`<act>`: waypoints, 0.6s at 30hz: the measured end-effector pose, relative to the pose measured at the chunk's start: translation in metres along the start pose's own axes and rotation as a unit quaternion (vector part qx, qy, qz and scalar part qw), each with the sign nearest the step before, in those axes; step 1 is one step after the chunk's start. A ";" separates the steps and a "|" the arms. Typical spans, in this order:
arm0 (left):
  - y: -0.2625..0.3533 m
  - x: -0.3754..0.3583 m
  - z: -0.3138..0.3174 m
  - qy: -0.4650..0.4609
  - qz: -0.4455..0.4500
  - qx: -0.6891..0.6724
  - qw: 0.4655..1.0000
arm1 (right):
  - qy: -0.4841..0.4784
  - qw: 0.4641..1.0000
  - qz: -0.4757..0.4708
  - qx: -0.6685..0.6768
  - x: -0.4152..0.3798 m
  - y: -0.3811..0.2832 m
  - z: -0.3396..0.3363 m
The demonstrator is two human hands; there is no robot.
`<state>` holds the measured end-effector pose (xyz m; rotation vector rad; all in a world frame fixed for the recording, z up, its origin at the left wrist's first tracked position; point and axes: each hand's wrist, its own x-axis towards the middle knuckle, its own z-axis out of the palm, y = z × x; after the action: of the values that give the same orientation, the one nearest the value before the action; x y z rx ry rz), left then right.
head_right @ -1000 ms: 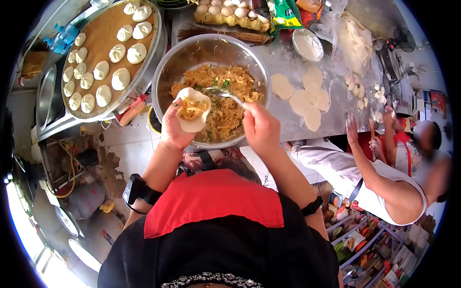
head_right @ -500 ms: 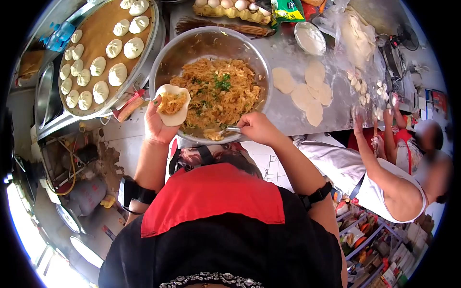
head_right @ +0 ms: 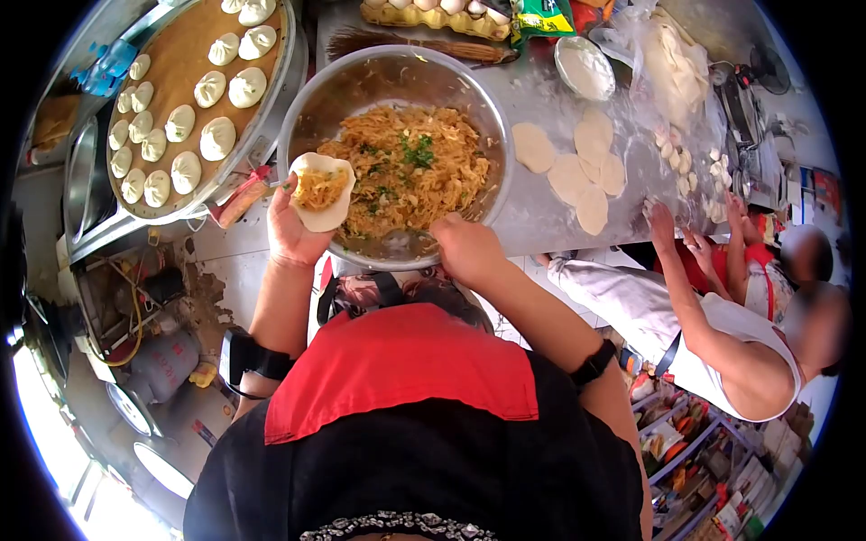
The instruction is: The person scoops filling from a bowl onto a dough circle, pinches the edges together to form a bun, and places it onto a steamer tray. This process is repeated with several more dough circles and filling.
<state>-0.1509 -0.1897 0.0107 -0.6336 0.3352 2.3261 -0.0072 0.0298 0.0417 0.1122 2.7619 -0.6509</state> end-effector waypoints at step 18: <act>0.021 -0.012 0.004 -0.029 0.031 -0.028 0.999 | 0.158 0.981 0.062 -0.093 0.067 0.018 0.021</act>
<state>-0.1594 -0.2100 0.0214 -0.5898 0.2673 2.4150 -0.0623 0.0375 -0.0043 0.3728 3.0710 -0.3655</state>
